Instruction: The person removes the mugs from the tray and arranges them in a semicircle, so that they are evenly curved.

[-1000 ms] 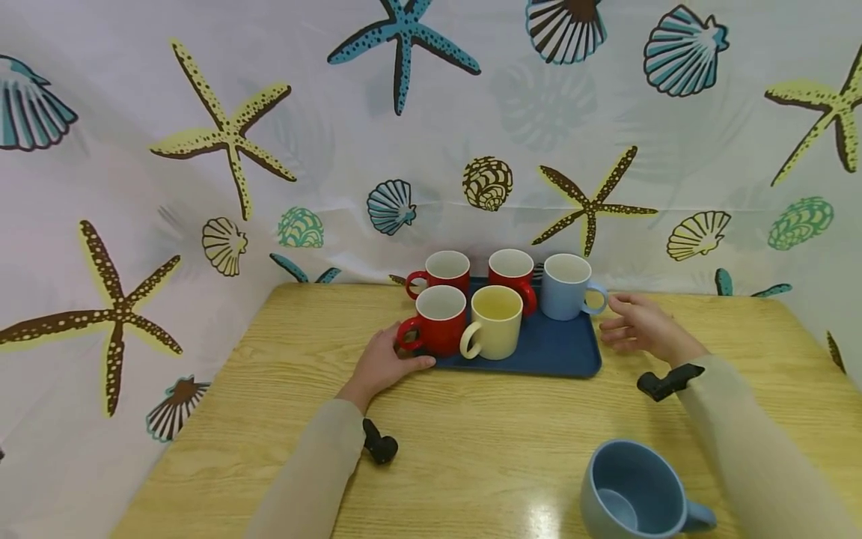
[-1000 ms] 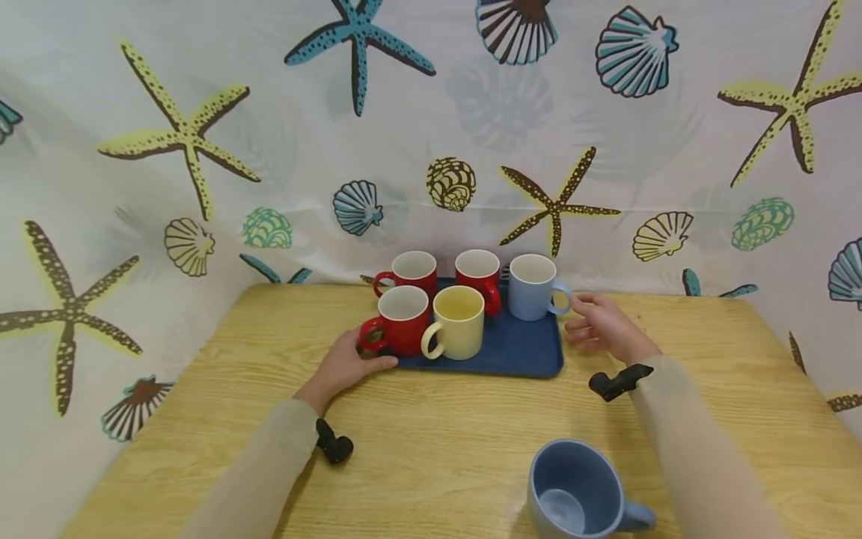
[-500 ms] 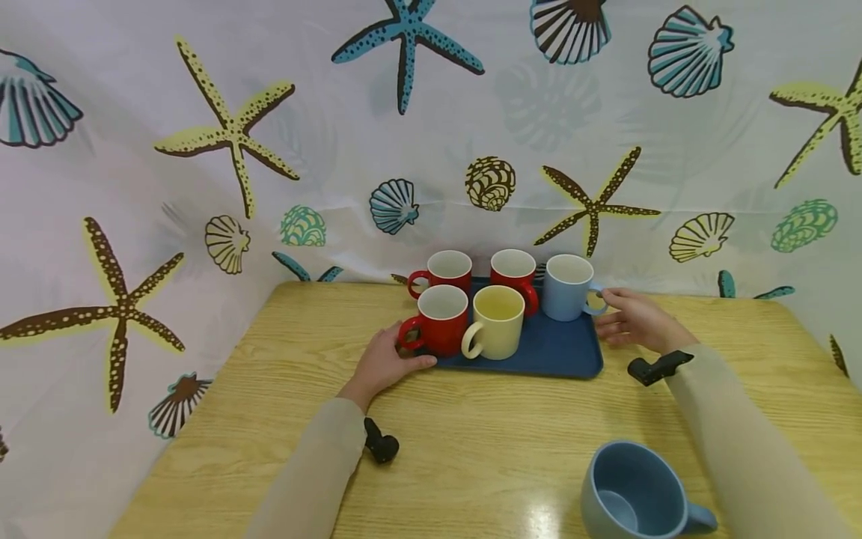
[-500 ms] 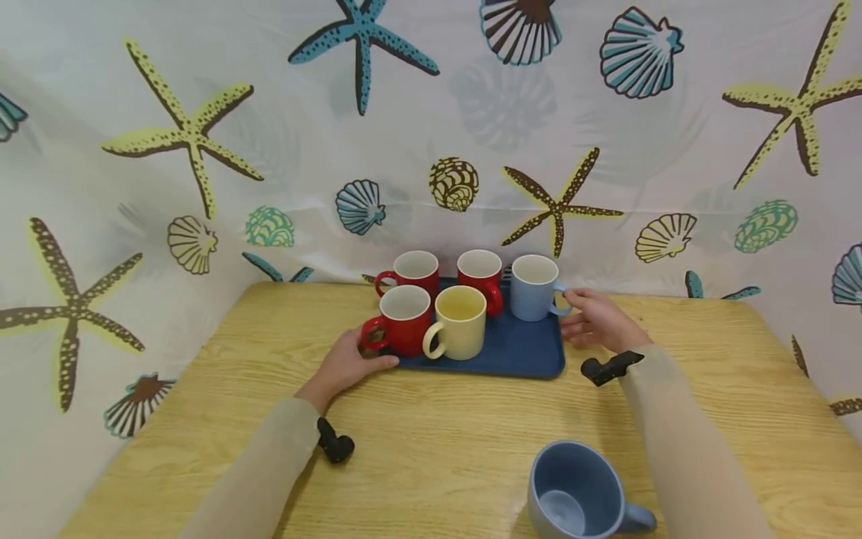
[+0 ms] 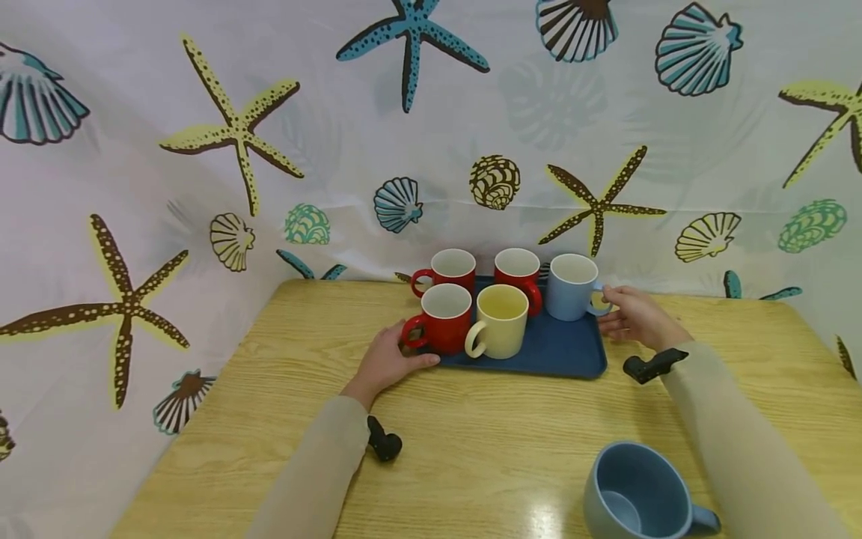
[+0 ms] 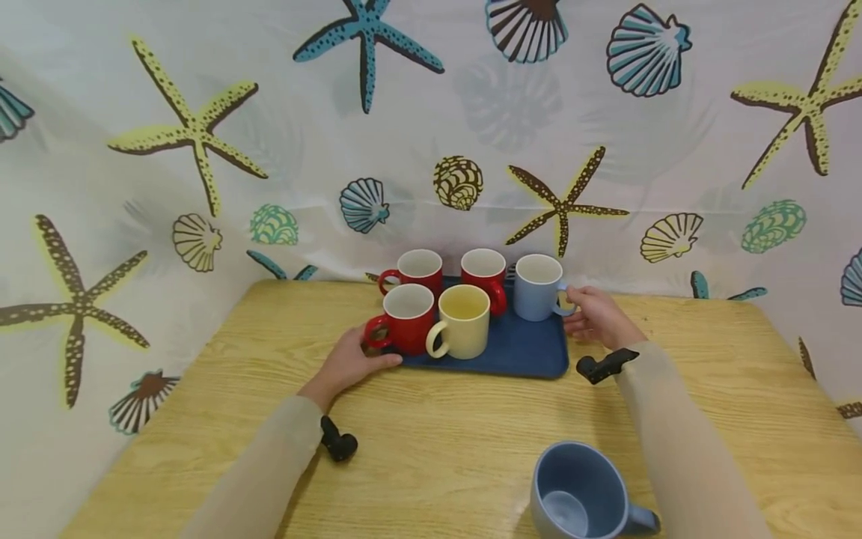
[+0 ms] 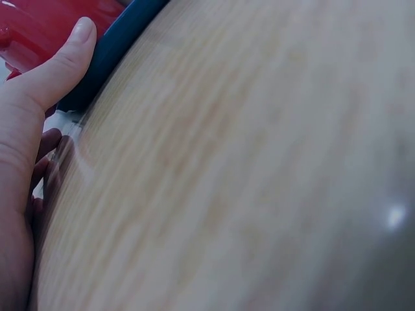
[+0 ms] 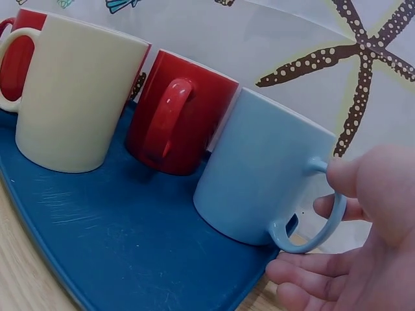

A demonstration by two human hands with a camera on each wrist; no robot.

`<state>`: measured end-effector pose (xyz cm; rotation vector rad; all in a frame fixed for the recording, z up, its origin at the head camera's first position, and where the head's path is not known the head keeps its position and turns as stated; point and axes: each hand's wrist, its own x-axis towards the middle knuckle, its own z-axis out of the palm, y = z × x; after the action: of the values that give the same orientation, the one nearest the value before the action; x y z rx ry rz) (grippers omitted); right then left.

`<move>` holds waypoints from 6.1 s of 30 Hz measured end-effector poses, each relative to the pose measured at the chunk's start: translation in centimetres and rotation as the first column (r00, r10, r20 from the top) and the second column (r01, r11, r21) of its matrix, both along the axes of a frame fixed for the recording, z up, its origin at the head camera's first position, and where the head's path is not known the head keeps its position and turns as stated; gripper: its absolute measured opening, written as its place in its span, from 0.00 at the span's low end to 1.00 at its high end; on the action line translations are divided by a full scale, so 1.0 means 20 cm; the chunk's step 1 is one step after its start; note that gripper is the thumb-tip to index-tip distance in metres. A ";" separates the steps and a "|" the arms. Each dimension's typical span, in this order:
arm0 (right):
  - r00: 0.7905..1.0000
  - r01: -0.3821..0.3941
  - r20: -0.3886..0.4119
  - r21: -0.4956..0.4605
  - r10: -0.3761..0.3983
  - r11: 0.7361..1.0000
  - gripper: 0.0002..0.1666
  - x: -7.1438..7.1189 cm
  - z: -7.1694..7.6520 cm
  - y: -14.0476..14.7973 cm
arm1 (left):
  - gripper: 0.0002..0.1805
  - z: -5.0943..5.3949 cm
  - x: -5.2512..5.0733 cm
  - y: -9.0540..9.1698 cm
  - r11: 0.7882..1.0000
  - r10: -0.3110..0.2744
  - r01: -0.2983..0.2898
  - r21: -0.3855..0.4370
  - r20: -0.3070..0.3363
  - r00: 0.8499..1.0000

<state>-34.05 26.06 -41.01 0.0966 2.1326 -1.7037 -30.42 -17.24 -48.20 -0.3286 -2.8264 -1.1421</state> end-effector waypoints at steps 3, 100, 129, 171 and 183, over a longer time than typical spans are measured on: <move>0.999 0.034 0.001 -0.005 -0.034 0.999 0.36 0.00 0.00 -0.01 | 0.38 0.00 0.00 0.00 1.000 0.005 -0.005 -0.005 -0.007 1.000; 0.992 -0.121 -0.057 -0.173 0.112 0.978 0.14 0.56 0.02 0.08 | 0.43 0.01 0.00 0.00 1.000 -0.002 0.003 -0.015 0.037 0.999; 0.971 -0.234 -0.020 -0.279 0.239 0.931 0.15 0.79 -0.02 0.13 | 0.48 0.03 0.01 0.00 1.000 -0.008 0.009 -0.024 0.039 0.999; 0.905 -0.411 -0.075 -0.411 0.419 0.814 0.18 0.91 -0.11 0.12 | 0.42 0.00 0.00 0.01 0.999 -0.001 0.002 -0.032 0.014 1.000; 0.865 -0.465 -0.041 -0.438 0.500 0.770 0.19 0.88 -0.11 0.13 | 0.43 0.00 0.00 0.00 1.000 -0.004 0.004 -0.023 0.003 1.000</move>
<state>-16.45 28.70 -43.19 -0.4720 1.4868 -1.7580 -30.37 -17.17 -48.30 -0.3344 -2.8447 -1.1123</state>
